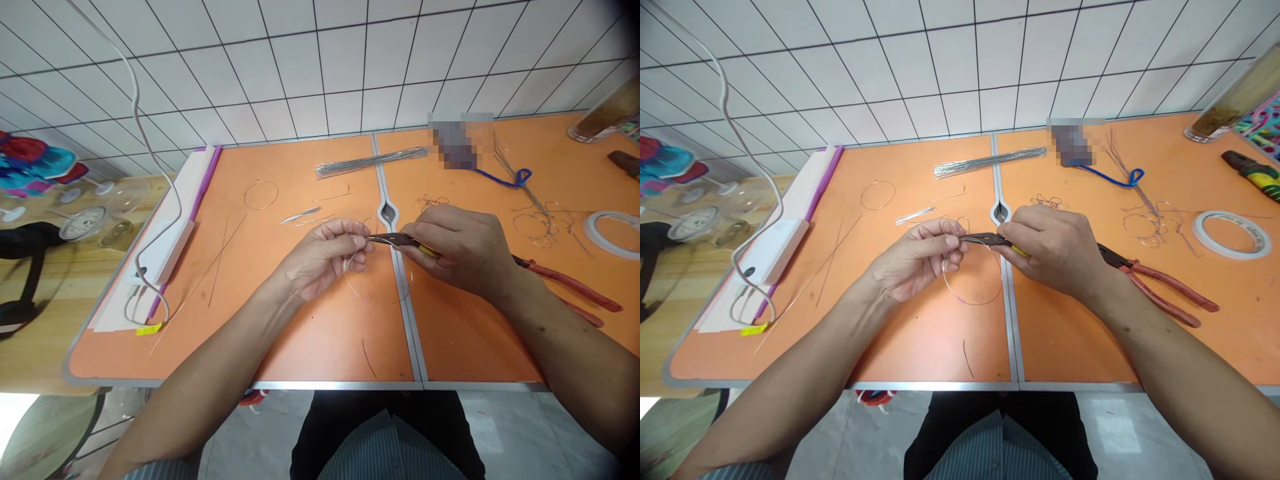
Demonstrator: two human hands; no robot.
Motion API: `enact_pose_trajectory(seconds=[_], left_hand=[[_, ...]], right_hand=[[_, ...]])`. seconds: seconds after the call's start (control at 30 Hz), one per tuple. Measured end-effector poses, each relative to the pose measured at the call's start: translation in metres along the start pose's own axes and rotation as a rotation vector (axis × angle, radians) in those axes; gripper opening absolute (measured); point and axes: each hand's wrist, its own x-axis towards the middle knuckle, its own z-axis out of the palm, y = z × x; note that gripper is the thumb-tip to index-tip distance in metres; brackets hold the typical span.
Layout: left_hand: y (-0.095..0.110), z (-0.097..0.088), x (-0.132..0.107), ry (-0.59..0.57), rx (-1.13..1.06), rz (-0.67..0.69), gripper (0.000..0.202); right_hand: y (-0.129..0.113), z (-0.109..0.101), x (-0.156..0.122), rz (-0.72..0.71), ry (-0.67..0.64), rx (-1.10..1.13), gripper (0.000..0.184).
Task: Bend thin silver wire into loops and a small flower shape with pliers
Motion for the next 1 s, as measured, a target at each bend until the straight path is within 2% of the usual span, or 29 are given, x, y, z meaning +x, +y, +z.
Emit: enact_pose_trajectory(seconds=[0.27, 0.57, 0.73, 0.87, 0.93, 1.0], left_hand=[[0.0001, -0.0026, 0.0017, 0.027, -0.076, -0.046, 0.018], [0.0011, -0.0029, 0.0015, 0.027, -0.132, -0.114, 0.017], [0.0006, -0.0024, 0.0014, 0.037, -0.112, -0.116, 0.017], [0.0021, -0.0019, 0.0007, 0.067, -0.082, -0.068, 0.017], [0.0026, -0.0016, 0.0006, 0.090, -0.070, -0.031, 0.018], [0.0019, -0.0012, 0.0007, 0.111, -0.055, -0.009, 0.019]], right_hand=[[0.0011, 0.0019, 0.0013, -0.021, 0.014, 0.002, 0.023], [0.0038, 0.0023, 0.0035, -0.162, 0.157, -0.150, 0.014], [0.0042, 0.0031, 0.0024, -0.137, 0.120, -0.114, 0.018], [0.0093, 0.0086, 0.0000, -0.022, 0.001, -0.060, 0.018], [0.0100, 0.0099, 0.0009, 0.125, -0.035, 0.016, 0.018], [0.0062, 0.0082, 0.0048, 0.327, -0.056, 0.202, 0.015]])
